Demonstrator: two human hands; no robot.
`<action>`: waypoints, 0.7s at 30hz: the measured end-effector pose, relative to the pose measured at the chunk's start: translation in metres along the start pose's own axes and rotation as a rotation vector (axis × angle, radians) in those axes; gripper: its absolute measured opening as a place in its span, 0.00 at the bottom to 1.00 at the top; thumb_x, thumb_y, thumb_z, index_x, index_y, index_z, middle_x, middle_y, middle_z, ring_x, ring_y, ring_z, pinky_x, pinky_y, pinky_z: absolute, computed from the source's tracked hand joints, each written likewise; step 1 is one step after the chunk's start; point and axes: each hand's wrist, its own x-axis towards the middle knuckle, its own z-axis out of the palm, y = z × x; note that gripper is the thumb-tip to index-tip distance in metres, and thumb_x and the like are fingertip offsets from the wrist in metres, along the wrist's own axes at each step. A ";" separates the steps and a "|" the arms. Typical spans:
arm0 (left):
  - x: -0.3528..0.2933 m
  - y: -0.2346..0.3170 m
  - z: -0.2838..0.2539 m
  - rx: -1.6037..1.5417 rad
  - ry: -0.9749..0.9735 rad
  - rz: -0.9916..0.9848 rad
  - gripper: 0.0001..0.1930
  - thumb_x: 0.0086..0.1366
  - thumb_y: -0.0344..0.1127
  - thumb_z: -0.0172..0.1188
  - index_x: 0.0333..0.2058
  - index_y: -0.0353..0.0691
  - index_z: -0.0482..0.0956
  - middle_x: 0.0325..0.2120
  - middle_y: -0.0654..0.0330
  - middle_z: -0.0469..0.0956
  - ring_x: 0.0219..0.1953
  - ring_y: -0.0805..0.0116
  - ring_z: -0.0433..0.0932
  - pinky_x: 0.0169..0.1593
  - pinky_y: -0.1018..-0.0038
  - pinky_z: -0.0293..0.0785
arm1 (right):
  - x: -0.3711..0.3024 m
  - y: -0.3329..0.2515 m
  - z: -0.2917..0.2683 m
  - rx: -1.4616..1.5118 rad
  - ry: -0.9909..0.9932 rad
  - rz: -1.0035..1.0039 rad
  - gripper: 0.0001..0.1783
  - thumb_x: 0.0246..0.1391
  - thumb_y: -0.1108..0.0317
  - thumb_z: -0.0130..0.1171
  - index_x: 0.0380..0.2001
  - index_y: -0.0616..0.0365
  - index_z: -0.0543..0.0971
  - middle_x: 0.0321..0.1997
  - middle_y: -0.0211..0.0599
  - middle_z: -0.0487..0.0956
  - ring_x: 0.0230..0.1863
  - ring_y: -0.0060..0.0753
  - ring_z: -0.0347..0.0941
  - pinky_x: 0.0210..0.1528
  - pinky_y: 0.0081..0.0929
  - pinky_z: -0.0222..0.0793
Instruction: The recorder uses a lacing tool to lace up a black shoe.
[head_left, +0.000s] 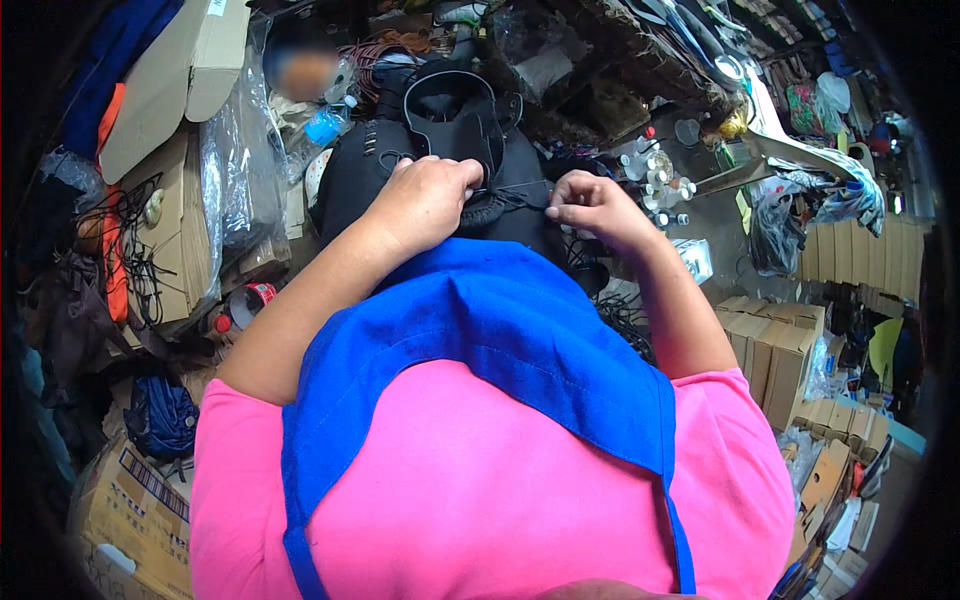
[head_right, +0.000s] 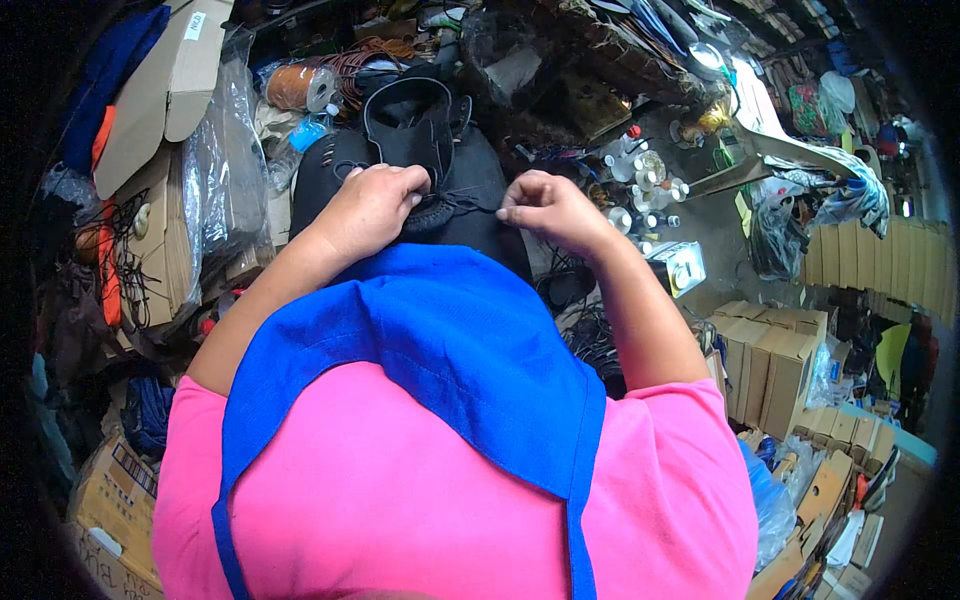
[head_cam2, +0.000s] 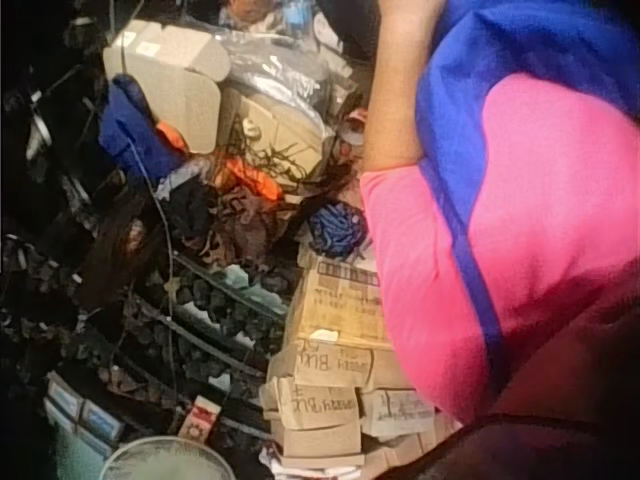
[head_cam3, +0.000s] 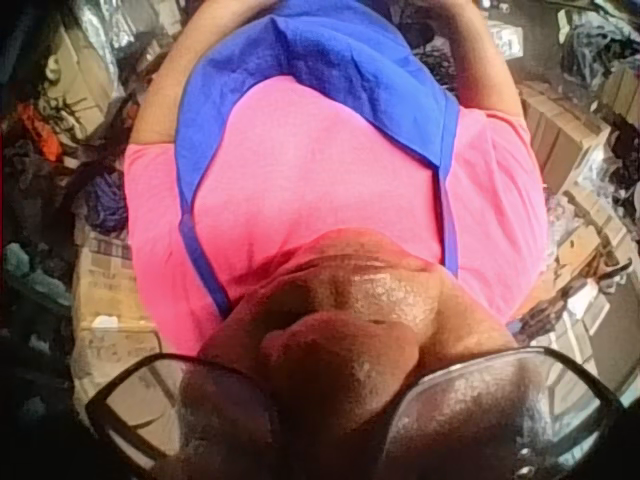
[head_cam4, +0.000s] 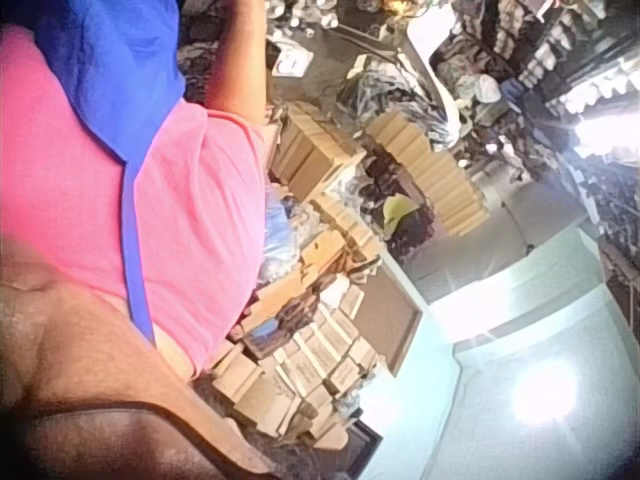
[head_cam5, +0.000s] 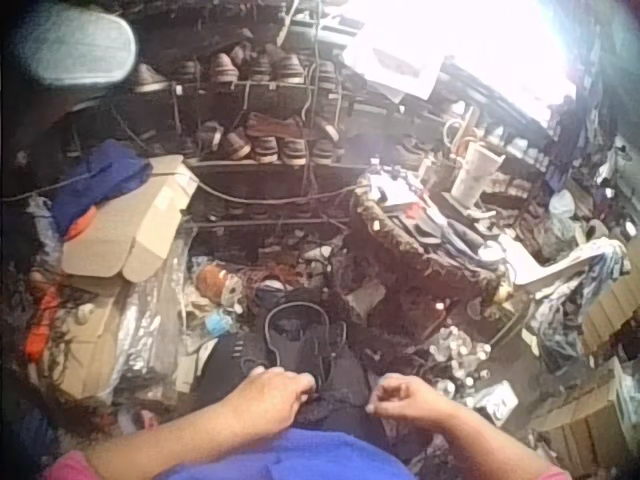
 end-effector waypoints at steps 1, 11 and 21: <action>-0.001 -0.001 0.000 -0.027 -0.008 -0.001 0.06 0.60 0.32 0.51 0.33 0.41 0.76 0.29 0.53 0.79 0.39 0.52 0.77 0.43 0.54 0.70 | -0.003 -0.006 -0.004 0.035 -0.027 0.104 0.06 0.51 0.69 0.63 0.29 0.56 0.76 0.30 0.22 0.73 0.31 0.12 0.66 0.34 0.14 0.62; -0.002 -0.003 0.000 0.001 0.003 0.032 0.04 0.59 0.30 0.52 0.33 0.40 0.74 0.30 0.54 0.79 0.39 0.53 0.76 0.42 0.59 0.71 | -0.005 0.005 0.013 -0.274 0.141 -0.129 0.10 0.45 0.69 0.69 0.30 0.60 0.80 0.35 0.29 0.72 0.34 0.19 0.69 0.36 0.21 0.68; -0.004 -0.003 0.002 0.042 0.008 0.040 0.04 0.58 0.30 0.51 0.32 0.41 0.74 0.28 0.54 0.78 0.37 0.52 0.76 0.41 0.57 0.70 | -0.006 -0.061 0.007 -0.539 0.204 -0.271 0.07 0.48 0.72 0.61 0.28 0.65 0.76 0.24 0.44 0.77 0.26 0.36 0.74 0.29 0.29 0.67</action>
